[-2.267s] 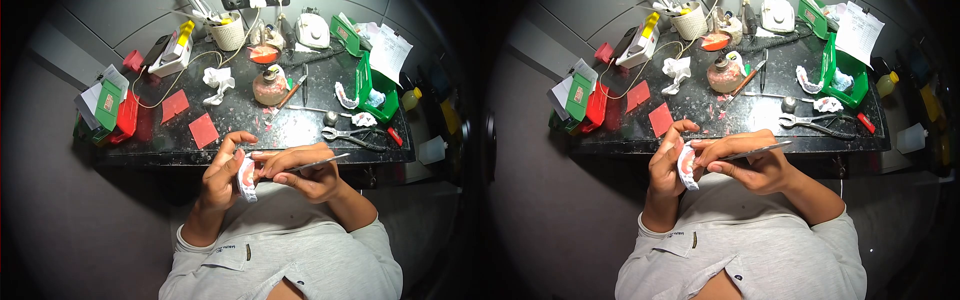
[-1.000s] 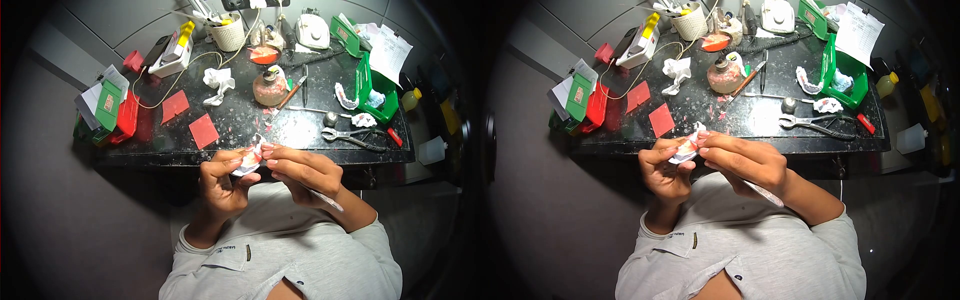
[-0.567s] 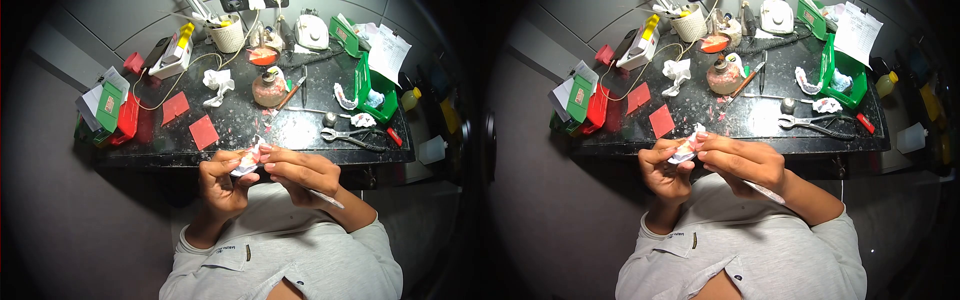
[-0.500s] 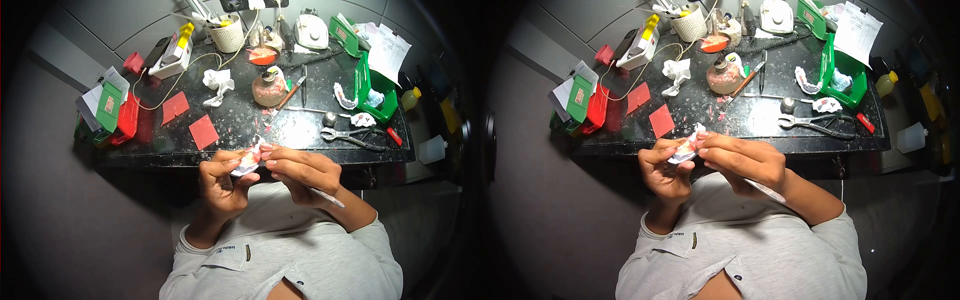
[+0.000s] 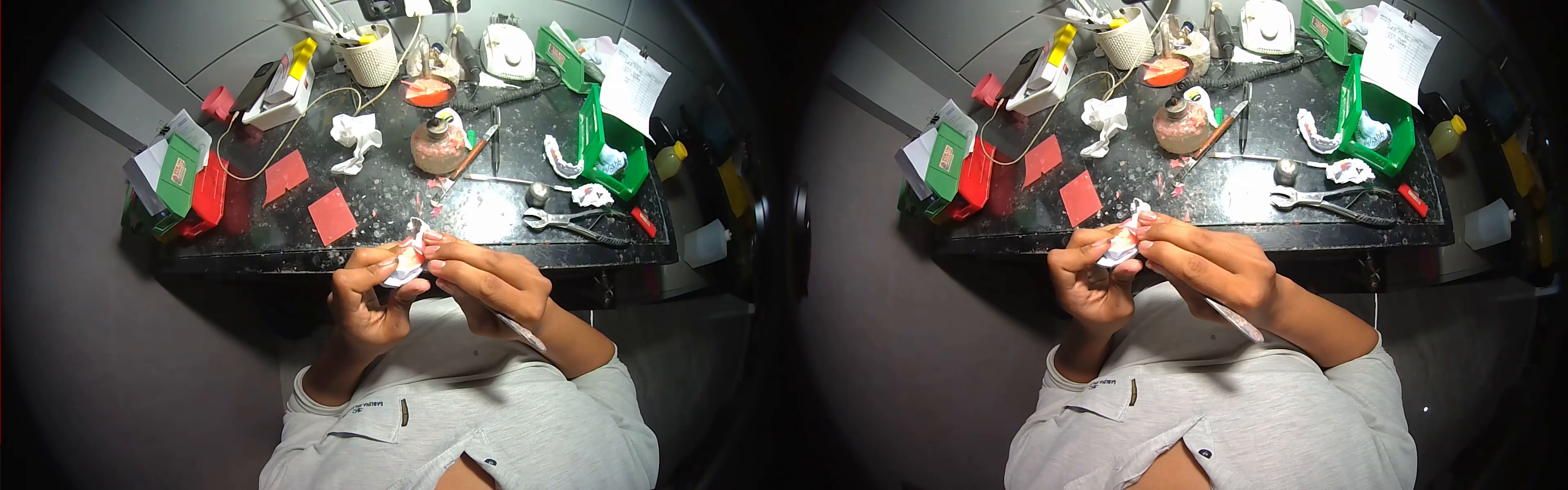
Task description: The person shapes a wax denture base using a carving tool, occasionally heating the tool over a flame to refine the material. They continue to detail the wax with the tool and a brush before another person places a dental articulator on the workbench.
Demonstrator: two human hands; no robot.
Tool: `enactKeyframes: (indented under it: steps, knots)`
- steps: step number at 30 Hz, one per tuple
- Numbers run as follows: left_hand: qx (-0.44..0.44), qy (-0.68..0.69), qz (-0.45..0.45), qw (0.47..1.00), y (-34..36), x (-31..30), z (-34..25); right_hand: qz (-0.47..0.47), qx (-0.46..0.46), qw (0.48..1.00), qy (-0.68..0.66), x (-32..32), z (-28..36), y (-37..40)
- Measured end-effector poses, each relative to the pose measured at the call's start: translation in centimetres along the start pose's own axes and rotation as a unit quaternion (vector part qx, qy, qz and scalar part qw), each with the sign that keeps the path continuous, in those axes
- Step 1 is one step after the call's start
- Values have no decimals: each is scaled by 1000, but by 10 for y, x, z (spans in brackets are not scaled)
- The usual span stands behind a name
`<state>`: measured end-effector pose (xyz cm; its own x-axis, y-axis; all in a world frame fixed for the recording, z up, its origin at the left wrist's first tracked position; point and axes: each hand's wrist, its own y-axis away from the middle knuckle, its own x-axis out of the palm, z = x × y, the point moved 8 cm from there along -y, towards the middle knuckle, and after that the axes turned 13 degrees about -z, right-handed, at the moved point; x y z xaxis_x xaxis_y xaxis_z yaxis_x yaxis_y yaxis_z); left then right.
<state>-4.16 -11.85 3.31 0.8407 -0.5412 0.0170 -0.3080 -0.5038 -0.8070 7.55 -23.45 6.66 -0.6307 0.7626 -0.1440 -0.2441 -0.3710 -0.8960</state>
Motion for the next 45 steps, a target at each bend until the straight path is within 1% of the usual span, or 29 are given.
enactKeyframes:
  steps: [5,7,11,16,22,24,26,29,35,37,43,44,45]
  knots:
    - [-15,12,-1,1000,-2,-1,0,4,-6,1000,0,-1,1,1]
    - [-42,26,-3,999,-1,-2,3,10,-7,1000,1,-2,0,0]
    - [-66,38,4,997,0,-3,4,15,-8,1000,9,-2,1,0]
    - [-119,82,-12,989,-1,-6,10,11,-7,1000,8,-3,0,-1]
    - [-163,83,-17,983,-3,-9,13,16,1,1000,-7,-3,-3,-2]
    - [-163,75,-18,984,-3,-10,14,17,11,1000,-13,-3,-4,-2]
    - [-164,67,-18,984,-3,-10,15,-1,34,999,14,-7,-7,0]
    - [-149,75,-20,986,-5,-11,12,-10,15,1000,6,-7,-6,-3]
    - [-138,61,-22,988,-3,-9,10,-8,5,1000,-14,0,-1,-5]
    - [-173,53,-47,982,-3,-9,12,-9,5,1000,-12,0,-1,-5]
    - [-193,51,-52,978,-2,-10,16,-11,-12,1000,-9,0,-6,1]
    - [-193,51,-52,978,-3,-11,15,-20,4,1000,7,-3,-8,1]
    - [-216,72,-53,972,-3,-11,16,-29,19,999,23,-5,-10,1]
